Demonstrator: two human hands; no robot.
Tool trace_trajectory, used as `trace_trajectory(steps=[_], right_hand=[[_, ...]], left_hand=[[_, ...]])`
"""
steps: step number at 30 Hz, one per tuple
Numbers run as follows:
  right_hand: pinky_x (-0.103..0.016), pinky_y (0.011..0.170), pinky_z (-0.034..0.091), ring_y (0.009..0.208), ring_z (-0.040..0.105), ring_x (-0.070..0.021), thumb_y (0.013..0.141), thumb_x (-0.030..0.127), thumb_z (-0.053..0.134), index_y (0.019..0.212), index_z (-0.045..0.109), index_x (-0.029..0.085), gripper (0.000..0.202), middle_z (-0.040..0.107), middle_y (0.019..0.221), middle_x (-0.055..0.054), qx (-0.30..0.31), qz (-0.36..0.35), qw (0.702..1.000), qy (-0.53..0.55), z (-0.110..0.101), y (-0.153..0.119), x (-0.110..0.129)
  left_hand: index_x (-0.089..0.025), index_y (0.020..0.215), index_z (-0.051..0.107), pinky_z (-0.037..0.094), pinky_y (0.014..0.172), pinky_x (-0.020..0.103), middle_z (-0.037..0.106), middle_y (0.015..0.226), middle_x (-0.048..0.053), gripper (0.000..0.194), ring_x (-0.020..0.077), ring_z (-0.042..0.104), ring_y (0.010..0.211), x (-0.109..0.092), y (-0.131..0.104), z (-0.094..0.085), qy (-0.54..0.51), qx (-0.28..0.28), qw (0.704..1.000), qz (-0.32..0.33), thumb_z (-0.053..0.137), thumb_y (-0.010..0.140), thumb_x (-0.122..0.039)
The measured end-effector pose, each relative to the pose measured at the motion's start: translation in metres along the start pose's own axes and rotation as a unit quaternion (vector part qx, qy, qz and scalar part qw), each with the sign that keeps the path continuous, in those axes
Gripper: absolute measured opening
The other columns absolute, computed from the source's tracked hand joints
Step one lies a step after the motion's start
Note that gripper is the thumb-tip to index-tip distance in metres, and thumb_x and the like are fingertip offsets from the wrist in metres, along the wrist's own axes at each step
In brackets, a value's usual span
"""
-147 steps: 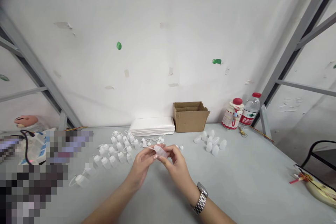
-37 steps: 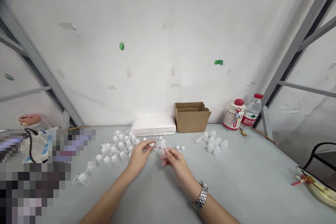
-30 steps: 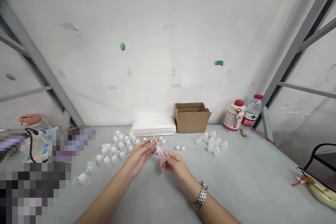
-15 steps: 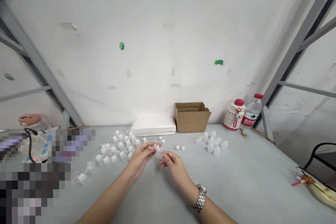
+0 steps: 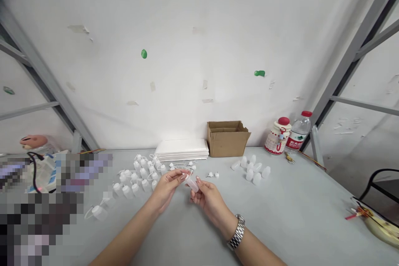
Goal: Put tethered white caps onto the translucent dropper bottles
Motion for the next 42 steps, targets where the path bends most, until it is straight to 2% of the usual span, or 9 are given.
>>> trace_trajectory(steps=[7, 11, 16, 19, 23, 29, 33, 38, 42], right_hand=[[-0.027, 0.061, 0.043, 0.053, 0.058, -0.0123, 0.064, 0.048, 0.072, 0.092, 0.057, 0.016, 0.045, 0.07, 0.067, -0.003, -0.038, -0.027, 0.997, -0.057, -0.01, 0.003, 0.003], [-0.025, 0.057, 0.042, 0.051, 0.058, -0.0124, 0.066, 0.047, 0.071, 0.076, 0.057, 0.015, 0.036, 0.068, 0.06, -0.003, -0.023, -0.018, 0.997, -0.068, -0.008, 0.003, 0.001], [-0.022, 0.044, 0.033, 0.034, 0.046, -0.008, 0.076, 0.056, 0.054, 0.06, 0.06, 0.013, 0.046, 0.057, 0.04, 0.0, 0.009, 0.063, 0.998, -0.005, -0.003, 0.001, -0.01], [-0.022, 0.047, 0.034, 0.034, 0.044, -0.0067, 0.079, 0.051, 0.054, 0.059, 0.06, 0.014, 0.043, 0.055, 0.04, 0.001, 0.023, 0.064, 0.997, 0.033, -0.001, 0.0, -0.007], [-0.022, 0.05, 0.035, 0.036, 0.042, -0.006, 0.078, 0.048, 0.059, 0.063, 0.06, 0.015, 0.036, 0.056, 0.044, 0.003, 0.029, 0.053, 0.995, 0.079, -0.002, 0.001, -0.001], [-0.024, 0.054, 0.037, 0.042, 0.04, -0.007, 0.068, 0.044, 0.069, 0.065, 0.061, 0.016, 0.029, 0.054, 0.047, 0.004, -0.016, 0.025, 0.995, 0.096, -0.011, 0.003, 0.003], [-0.024, 0.051, 0.033, 0.045, 0.041, -0.0094, 0.069, 0.05, 0.066, 0.063, 0.061, 0.015, 0.035, 0.051, 0.045, 0.002, -0.029, -0.018, 0.999, 0.021, -0.012, 0.002, 0.011], [-0.026, 0.052, 0.032, 0.046, 0.044, -0.0108, 0.068, 0.059, 0.061, 0.064, 0.06, 0.016, 0.044, 0.055, 0.047, 0.001, -0.047, -0.047, 0.99, -0.123, -0.015, 0.004, 0.014], [-0.026, 0.05, 0.033, 0.042, 0.044, -0.0107, 0.067, 0.065, 0.057, 0.063, 0.057, 0.016, 0.049, 0.054, 0.044, 0.002, -0.048, -0.056, 0.981, -0.18, -0.011, 0.004, 0.012]], left_hand=[[-0.017, 0.08, 0.069, 0.04, 0.09, 0.035, 0.071, 0.094, 0.008, 0.02, 0.0226, 0.061, 0.095, 0.004, 0.002, -0.012, 0.006, -0.064, 0.998, 0.001, 0.07, 0.066, -0.031], [-0.017, 0.08, 0.069, 0.04, 0.09, 0.036, 0.071, 0.096, 0.009, 0.02, 0.0233, 0.061, 0.097, 0.0, 0.002, -0.011, 0.019, -0.059, 0.998, 0.012, 0.07, 0.065, -0.03], [-0.019, 0.08, 0.069, 0.04, 0.092, 0.036, 0.07, 0.099, 0.008, 0.02, 0.0246, 0.058, 0.103, -0.013, -0.001, 0.0, 0.058, -0.025, 0.997, 0.035, 0.07, 0.065, -0.032], [-0.019, 0.085, 0.07, 0.039, 0.093, 0.037, 0.069, 0.103, 0.008, 0.025, 0.0253, 0.056, 0.105, -0.016, 0.002, 0.003, 0.128, 0.0, 0.991, 0.044, 0.071, 0.062, -0.031], [-0.019, 0.074, 0.072, 0.041, 0.089, 0.038, 0.071, 0.091, 0.008, 0.018, 0.0259, 0.06, 0.096, -0.011, 0.006, -0.007, 0.205, -0.029, 0.978, 0.031, 0.073, 0.059, -0.03], [-0.022, 0.059, 0.071, 0.043, 0.087, 0.036, 0.07, 0.084, 0.006, 0.009, 0.0233, 0.061, 0.089, -0.028, -0.001, -0.003, 0.238, -0.036, 0.965, 0.103, 0.069, 0.064, -0.029], [-0.021, 0.062, 0.071, 0.044, 0.085, 0.036, 0.071, 0.084, 0.007, 0.011, 0.0235, 0.061, 0.089, -0.028, -0.003, 0.001, 0.229, -0.021, 0.968, 0.096, 0.069, 0.066, -0.032], [-0.018, 0.086, 0.071, 0.045, 0.084, 0.036, 0.071, 0.096, 0.01, 0.03, 0.025, 0.062, 0.092, -0.021, 0.002, -0.008, 0.164, -0.049, 0.984, 0.05, 0.069, 0.065, -0.039], [-0.016, 0.073, 0.072, 0.046, 0.083, 0.036, 0.073, 0.086, 0.009, 0.025, 0.0256, 0.063, 0.088, -0.021, 0.001, -0.009, 0.148, -0.057, 0.987, 0.029, 0.071, 0.062, -0.039]])
Point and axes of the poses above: each hand's wrist, its own y-axis towards the middle knuckle, its own z-axis out of the palm, x = y × z, the point moved 9 cm from there along y, towards the middle knuckle
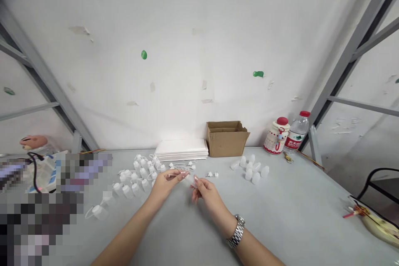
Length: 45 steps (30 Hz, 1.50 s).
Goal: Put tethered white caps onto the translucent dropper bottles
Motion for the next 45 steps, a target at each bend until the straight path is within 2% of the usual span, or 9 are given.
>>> trace_trajectory(steps=[6, 10, 12, 19, 26, 32, 39, 42, 45], right_hand=[[-0.026, 0.046, 0.036, 0.04, 0.046, -0.0111, 0.076, 0.068, 0.04, 0.058, 0.056, 0.016, 0.057, 0.052, 0.043, 0.0, 0.037, 0.038, 0.998, 0.014, 0.01, -0.006, -0.002], [-0.029, 0.059, 0.043, 0.057, 0.055, -0.0151, 0.064, 0.053, 0.068, 0.087, 0.061, 0.018, 0.042, 0.059, 0.063, 0.001, -0.056, -0.07, 0.995, -0.053, -0.006, -0.007, 0.018], [-0.028, 0.06, 0.043, 0.059, 0.054, -0.0148, 0.061, 0.048, 0.073, 0.084, 0.061, 0.019, 0.039, 0.059, 0.064, 0.002, -0.074, -0.092, 0.991, -0.068, -0.009, -0.008, 0.022], [-0.026, 0.044, 0.033, 0.035, 0.043, -0.0095, 0.072, 0.068, 0.047, 0.06, 0.057, 0.015, 0.055, 0.051, 0.041, 0.002, 0.04, 0.069, 0.996, 0.028, 0.008, -0.004, -0.009], [-0.029, 0.062, 0.041, 0.059, 0.054, -0.0153, 0.063, 0.046, 0.072, 0.087, 0.061, 0.019, 0.038, 0.056, 0.064, 0.003, -0.076, -0.089, 0.99, -0.077, -0.011, -0.006, 0.015], [-0.026, 0.051, 0.032, 0.04, 0.038, -0.0075, 0.068, 0.048, 0.067, 0.065, 0.059, 0.015, 0.034, 0.051, 0.051, 0.004, 0.067, 0.025, 0.996, 0.06, 0.009, -0.004, -0.001], [-0.025, 0.057, 0.036, 0.032, 0.015, -0.0013, 0.075, 0.044, 0.061, 0.065, 0.06, 0.014, 0.032, 0.033, 0.041, 0.012, 0.234, 0.195, 0.926, 0.225, 0.038, -0.025, -0.015], [-0.025, 0.057, 0.036, 0.031, 0.018, -0.0016, 0.076, 0.045, 0.06, 0.066, 0.06, 0.014, 0.033, 0.034, 0.039, 0.012, 0.238, 0.196, 0.925, 0.222, 0.04, -0.026, -0.016], [-0.025, 0.055, 0.035, 0.035, 0.033, -0.0049, 0.077, 0.048, 0.058, 0.071, 0.06, 0.014, 0.035, 0.044, 0.043, 0.008, 0.164, 0.122, 0.963, 0.177, 0.028, -0.013, -0.011]], left_hand=[[-0.017, 0.077, 0.073, 0.044, 0.086, 0.035, 0.073, 0.089, 0.008, 0.025, 0.0252, 0.062, 0.092, 0.003, -0.004, 0.006, -0.03, 0.034, 0.998, -0.035, 0.07, 0.064, -0.038], [-0.017, 0.075, 0.073, 0.044, 0.086, 0.037, 0.073, 0.087, 0.008, 0.025, 0.0256, 0.063, 0.09, 0.007, -0.002, -0.002, -0.051, -0.001, 0.998, -0.034, 0.07, 0.062, -0.037], [-0.017, 0.076, 0.073, 0.043, 0.087, 0.037, 0.073, 0.089, 0.008, 0.024, 0.026, 0.062, 0.093, 0.008, -0.002, -0.001, -0.05, 0.005, 0.998, -0.034, 0.07, 0.063, -0.037], [-0.018, 0.077, 0.073, 0.043, 0.089, 0.037, 0.073, 0.092, 0.007, 0.022, 0.0262, 0.062, 0.095, 0.003, -0.005, 0.008, -0.039, 0.046, 0.998, -0.03, 0.069, 0.065, -0.036], [-0.019, 0.074, 0.072, 0.043, 0.088, 0.037, 0.073, 0.09, 0.007, 0.017, 0.0257, 0.062, 0.093, 0.006, -0.003, 0.007, -0.038, 0.022, 0.999, -0.006, 0.066, 0.067, -0.034], [-0.021, 0.074, 0.073, 0.042, 0.09, 0.037, 0.073, 0.091, 0.006, 0.015, 0.0256, 0.062, 0.094, 0.001, -0.004, 0.011, 0.0, 0.044, 0.999, 0.024, 0.065, 0.069, -0.032], [-0.024, 0.076, 0.074, 0.044, 0.088, 0.036, 0.073, 0.09, 0.004, 0.013, 0.0247, 0.063, 0.092, -0.015, -0.009, 0.021, 0.022, 0.11, 0.992, 0.064, 0.062, 0.071, -0.027], [-0.024, 0.079, 0.074, 0.043, 0.089, 0.035, 0.073, 0.091, 0.004, 0.015, 0.0245, 0.062, 0.093, -0.016, -0.01, 0.021, 0.026, 0.112, 0.991, 0.067, 0.06, 0.073, -0.027], [-0.023, 0.079, 0.073, 0.043, 0.089, 0.036, 0.072, 0.091, 0.005, 0.015, 0.0247, 0.062, 0.094, -0.013, -0.008, 0.017, 0.03, 0.079, 0.994, 0.063, 0.06, 0.073, -0.028]])
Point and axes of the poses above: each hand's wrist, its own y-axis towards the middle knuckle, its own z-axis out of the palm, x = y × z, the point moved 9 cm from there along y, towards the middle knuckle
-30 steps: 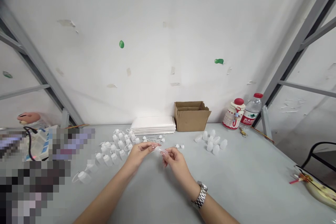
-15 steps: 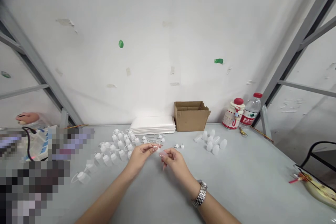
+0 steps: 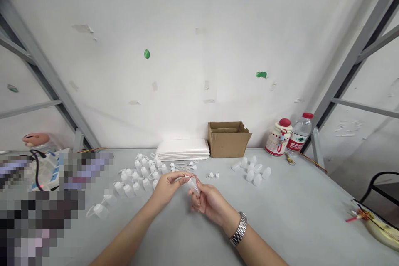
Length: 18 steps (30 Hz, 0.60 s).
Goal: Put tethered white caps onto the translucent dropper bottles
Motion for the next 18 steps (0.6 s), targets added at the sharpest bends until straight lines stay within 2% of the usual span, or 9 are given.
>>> trace_trajectory(steps=[2, 4, 6, 9, 11, 14, 18], right_hand=[[-0.025, 0.054, 0.035, 0.043, 0.045, -0.0085, 0.072, 0.047, 0.065, 0.073, 0.06, 0.015, 0.033, 0.054, 0.053, 0.004, -0.071, -0.076, 0.992, -0.073, -0.012, 0.002, 0.013], [-0.025, 0.053, 0.035, 0.049, 0.05, -0.0105, 0.066, 0.045, 0.072, 0.072, 0.059, 0.016, 0.032, 0.057, 0.059, 0.002, -0.118, -0.119, 0.975, -0.142, -0.019, 0.001, 0.022], [-0.024, 0.05, 0.033, 0.045, 0.047, -0.0095, 0.065, 0.044, 0.072, 0.069, 0.058, 0.015, 0.032, 0.056, 0.056, 0.003, -0.117, -0.116, 0.973, -0.163, -0.02, 0.001, 0.021], [-0.023, 0.046, 0.026, 0.038, 0.035, -0.0053, 0.073, 0.045, 0.065, 0.064, 0.057, 0.015, 0.032, 0.051, 0.05, 0.005, -0.059, -0.078, 0.988, -0.122, -0.013, 0.001, 0.014], [-0.023, 0.045, 0.024, 0.037, 0.032, -0.0045, 0.074, 0.046, 0.063, 0.065, 0.057, 0.015, 0.033, 0.049, 0.049, 0.005, -0.041, -0.07, 0.991, -0.106, -0.01, 0.001, 0.012], [-0.023, 0.045, 0.028, 0.04, 0.039, -0.0061, 0.071, 0.051, 0.063, 0.07, 0.058, 0.015, 0.036, 0.053, 0.053, 0.004, -0.076, -0.089, 0.984, -0.132, -0.013, 0.001, 0.018], [-0.025, 0.049, 0.036, 0.044, 0.047, -0.0097, 0.068, 0.056, 0.062, 0.07, 0.058, 0.016, 0.04, 0.055, 0.057, 0.003, -0.148, -0.147, 0.956, -0.206, -0.023, -0.002, 0.035]], left_hand=[[-0.022, 0.077, 0.073, 0.043, 0.089, 0.036, 0.073, 0.09, 0.005, 0.015, 0.0252, 0.062, 0.094, 0.004, 0.001, -0.006, 0.007, -0.034, 0.999, -0.01, 0.061, 0.072, -0.029], [-0.022, 0.075, 0.073, 0.043, 0.088, 0.037, 0.073, 0.09, 0.006, 0.015, 0.0255, 0.062, 0.093, 0.007, 0.001, -0.009, 0.013, -0.054, 0.998, -0.019, 0.061, 0.072, -0.029], [-0.022, 0.074, 0.073, 0.043, 0.088, 0.037, 0.073, 0.089, 0.005, 0.015, 0.0253, 0.063, 0.092, 0.008, 0.001, -0.008, 0.018, -0.046, 0.999, -0.02, 0.061, 0.072, -0.029], [-0.022, 0.074, 0.073, 0.043, 0.089, 0.036, 0.073, 0.09, 0.005, 0.014, 0.0247, 0.062, 0.094, 0.007, 0.002, -0.005, 0.018, -0.025, 0.999, -0.013, 0.061, 0.072, -0.029], [-0.021, 0.075, 0.073, 0.043, 0.089, 0.036, 0.073, 0.09, 0.006, 0.015, 0.0246, 0.062, 0.094, 0.009, 0.002, -0.005, 0.009, -0.026, 0.999, -0.02, 0.063, 0.071, -0.03], [-0.018, 0.08, 0.073, 0.045, 0.087, 0.037, 0.073, 0.093, 0.008, 0.021, 0.0259, 0.063, 0.093, 0.017, 0.004, -0.006, -0.027, -0.036, 0.997, -0.057, 0.067, 0.066, -0.034], [-0.017, 0.082, 0.073, 0.046, 0.086, 0.037, 0.073, 0.092, 0.008, 0.026, 0.0264, 0.064, 0.093, 0.022, 0.003, -0.006, -0.036, -0.042, 0.995, -0.088, 0.07, 0.061, -0.033]])
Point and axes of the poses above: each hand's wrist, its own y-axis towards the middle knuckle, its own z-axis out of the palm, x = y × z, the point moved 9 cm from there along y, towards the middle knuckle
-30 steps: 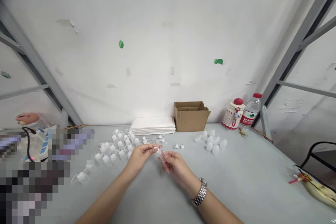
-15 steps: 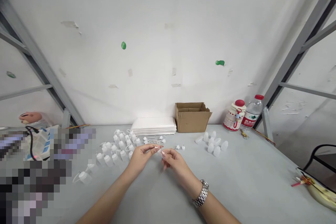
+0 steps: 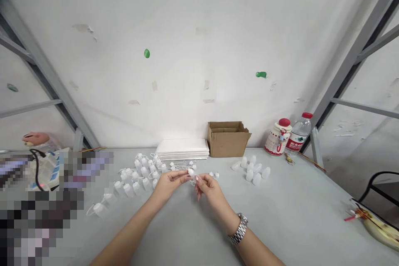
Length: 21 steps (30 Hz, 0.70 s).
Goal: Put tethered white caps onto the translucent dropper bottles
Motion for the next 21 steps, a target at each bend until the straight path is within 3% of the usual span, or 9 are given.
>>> trace_trajectory(steps=[7, 11, 15, 21], right_hand=[[-0.027, 0.052, 0.041, 0.047, 0.049, -0.0119, 0.068, 0.059, 0.06, 0.072, 0.057, 0.017, 0.043, 0.055, 0.059, 0.002, -0.093, -0.05, 0.992, -0.065, -0.021, 0.002, 0.004], [-0.027, 0.052, 0.043, 0.051, 0.05, -0.0136, 0.072, 0.057, 0.057, 0.078, 0.058, 0.017, 0.04, 0.056, 0.061, 0.001, -0.127, -0.078, 0.984, -0.098, -0.025, -0.002, 0.009], [-0.027, 0.055, 0.044, 0.056, 0.051, -0.0145, 0.078, 0.051, 0.054, 0.083, 0.058, 0.018, 0.034, 0.055, 0.065, 0.0, -0.124, -0.12, 0.974, -0.146, -0.019, -0.011, 0.021], [-0.031, 0.067, 0.043, 0.07, 0.054, -0.0184, 0.084, 0.039, 0.051, 0.089, 0.059, 0.02, 0.021, 0.06, 0.074, -0.003, -0.097, -0.162, 0.941, -0.279, -0.001, -0.025, 0.031]], left_hand=[[-0.02, 0.069, 0.073, 0.05, 0.081, 0.036, 0.074, 0.077, 0.005, 0.01, 0.0244, 0.067, 0.082, -0.001, -0.004, -0.008, 0.041, -0.058, 0.997, 0.022, 0.066, 0.065, -0.026], [-0.016, 0.077, 0.072, 0.048, 0.086, 0.037, 0.074, 0.084, 0.008, 0.02, 0.0236, 0.068, 0.083, 0.0, -0.003, -0.011, -0.094, -0.059, 0.994, 0.003, 0.07, 0.063, -0.031], [-0.014, 0.086, 0.069, 0.045, 0.093, 0.034, 0.071, 0.098, 0.01, 0.028, 0.0217, 0.065, 0.093, 0.003, -0.001, -0.01, -0.254, -0.035, 0.966, -0.033, 0.074, 0.063, -0.029], [-0.014, 0.095, 0.065, 0.047, 0.088, 0.025, 0.07, 0.103, 0.01, 0.02, 0.0175, 0.063, 0.099, 0.01, -0.003, -0.006, -0.335, -0.032, 0.938, -0.08, 0.062, 0.075, -0.013]])
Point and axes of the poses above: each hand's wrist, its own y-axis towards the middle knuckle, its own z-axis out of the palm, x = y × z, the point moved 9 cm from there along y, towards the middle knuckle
